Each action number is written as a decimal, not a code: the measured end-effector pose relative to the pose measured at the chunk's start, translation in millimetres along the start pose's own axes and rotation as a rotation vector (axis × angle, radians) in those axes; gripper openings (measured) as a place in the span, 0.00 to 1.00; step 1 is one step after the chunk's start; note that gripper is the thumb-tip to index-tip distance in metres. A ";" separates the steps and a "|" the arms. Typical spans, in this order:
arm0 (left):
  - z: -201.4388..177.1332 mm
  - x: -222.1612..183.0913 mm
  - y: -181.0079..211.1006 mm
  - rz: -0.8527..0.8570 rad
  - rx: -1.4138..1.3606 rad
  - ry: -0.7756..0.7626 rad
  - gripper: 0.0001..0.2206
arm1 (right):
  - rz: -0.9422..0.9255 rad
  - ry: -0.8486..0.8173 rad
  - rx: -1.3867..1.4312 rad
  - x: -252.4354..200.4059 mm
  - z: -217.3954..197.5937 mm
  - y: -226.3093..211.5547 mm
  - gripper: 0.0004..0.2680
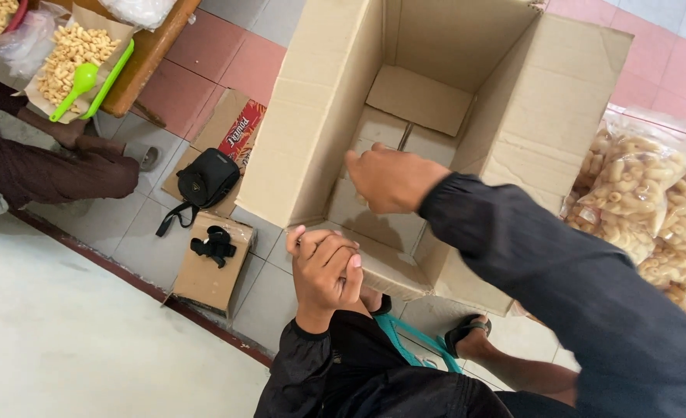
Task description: Packing small plastic bags of snacks into a large cardboard box for shipping
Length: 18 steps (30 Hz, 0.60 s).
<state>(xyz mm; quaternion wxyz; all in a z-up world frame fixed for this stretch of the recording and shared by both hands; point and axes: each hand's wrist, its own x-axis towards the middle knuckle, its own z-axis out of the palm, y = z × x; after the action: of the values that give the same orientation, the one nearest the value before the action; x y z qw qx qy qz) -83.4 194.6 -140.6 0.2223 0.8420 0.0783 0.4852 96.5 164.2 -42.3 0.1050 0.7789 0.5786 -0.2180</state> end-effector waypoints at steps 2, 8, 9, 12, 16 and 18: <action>2.2 6.5 1.6 0.011 0.002 0.018 0.16 | -0.042 0.002 -0.058 56.6 42.0 10.6 0.10; 6.6 9.2 -1.1 0.036 -0.009 0.037 0.17 | 0.069 -0.306 -0.040 133.0 81.0 4.3 0.07; 7.8 10.0 0.2 0.036 -0.004 0.077 0.17 | 0.119 -0.441 -0.019 139.8 81.2 2.7 0.09; 14.5 -2.8 -4.1 0.032 0.000 0.081 0.17 | 0.060 -0.474 0.179 108.0 52.2 -3.6 0.18; 13.7 9.8 4.9 0.015 0.023 0.150 0.18 | 0.062 -0.459 0.238 106.8 49.8 1.5 0.16; 18.0 4.3 -1.6 0.042 0.038 0.147 0.17 | 0.033 -0.463 0.092 105.6 42.0 3.5 0.10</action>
<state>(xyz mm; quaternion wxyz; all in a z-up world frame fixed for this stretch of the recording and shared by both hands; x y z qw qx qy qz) -65.8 192.1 -145.7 0.1898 0.8095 0.0861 0.5488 115.5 236.0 -128.4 0.2028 0.7216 0.5157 -0.4149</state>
